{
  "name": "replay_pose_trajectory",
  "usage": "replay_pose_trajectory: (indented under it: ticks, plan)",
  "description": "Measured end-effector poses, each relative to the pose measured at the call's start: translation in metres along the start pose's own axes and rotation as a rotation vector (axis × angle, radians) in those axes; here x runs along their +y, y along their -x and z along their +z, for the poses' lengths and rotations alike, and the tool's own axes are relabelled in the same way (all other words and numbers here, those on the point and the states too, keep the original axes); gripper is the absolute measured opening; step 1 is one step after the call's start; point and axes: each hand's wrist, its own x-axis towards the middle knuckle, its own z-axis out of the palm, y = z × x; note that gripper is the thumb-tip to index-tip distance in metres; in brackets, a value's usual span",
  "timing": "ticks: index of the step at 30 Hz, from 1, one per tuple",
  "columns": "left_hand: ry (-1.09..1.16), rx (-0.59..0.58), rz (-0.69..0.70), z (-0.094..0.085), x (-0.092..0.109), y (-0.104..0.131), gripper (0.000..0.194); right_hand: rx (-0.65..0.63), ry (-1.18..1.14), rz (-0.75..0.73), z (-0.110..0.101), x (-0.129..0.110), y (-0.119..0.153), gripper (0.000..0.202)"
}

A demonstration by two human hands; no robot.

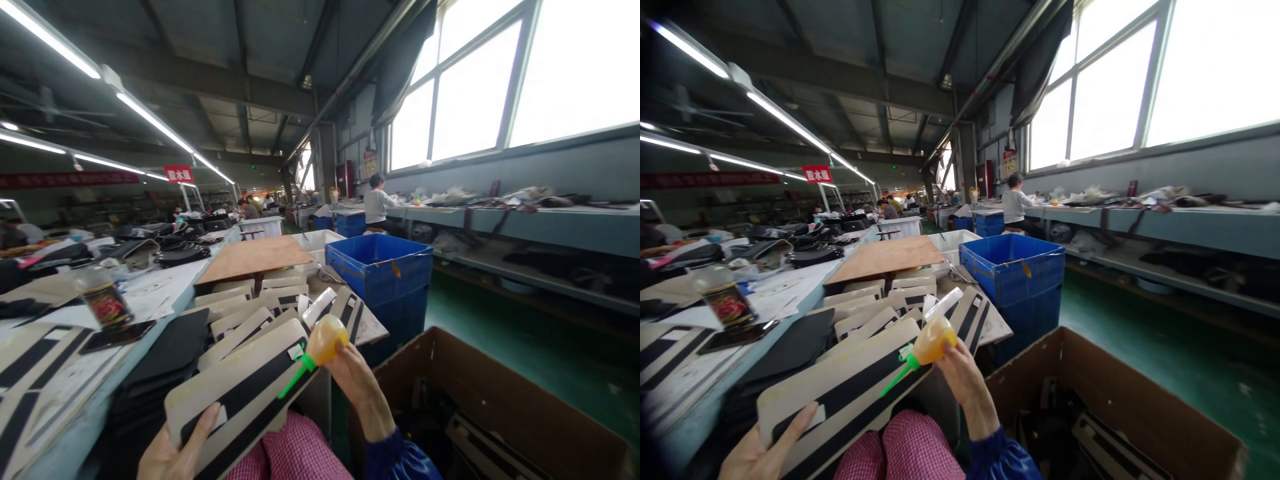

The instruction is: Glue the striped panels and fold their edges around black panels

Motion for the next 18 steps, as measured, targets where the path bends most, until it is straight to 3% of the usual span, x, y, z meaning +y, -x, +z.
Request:
replay_pose_trajectory:
  ticks: [3, 7, 11, 15, 18]
  plan:
    - [0.011, -0.113, -0.018, 0.011, 0.01, 0.015, 0.052, 0.064, -0.049, -0.089, 0.006, -0.006, 0.0, 0.052]
    - [0.059, -0.19, -0.008, 0.039, 0.026, 0.041, 0.05, 0.09, -0.074, -0.139, 0.023, -0.013, 0.013, 0.056]
    - [0.121, -0.242, -0.008, 0.063, 0.032, 0.063, 0.045, 0.057, 0.076, -0.256, 0.04, -0.008, 0.039, 0.069]
    - [0.128, -0.259, 0.036, 0.072, 0.035, 0.073, 0.042, -0.01, 0.261, -0.38, 0.041, 0.002, 0.056, 0.076]
    - [0.121, -0.246, 0.063, 0.072, 0.037, 0.074, 0.041, -0.077, 0.343, -0.42, 0.041, 0.002, 0.059, 0.066]
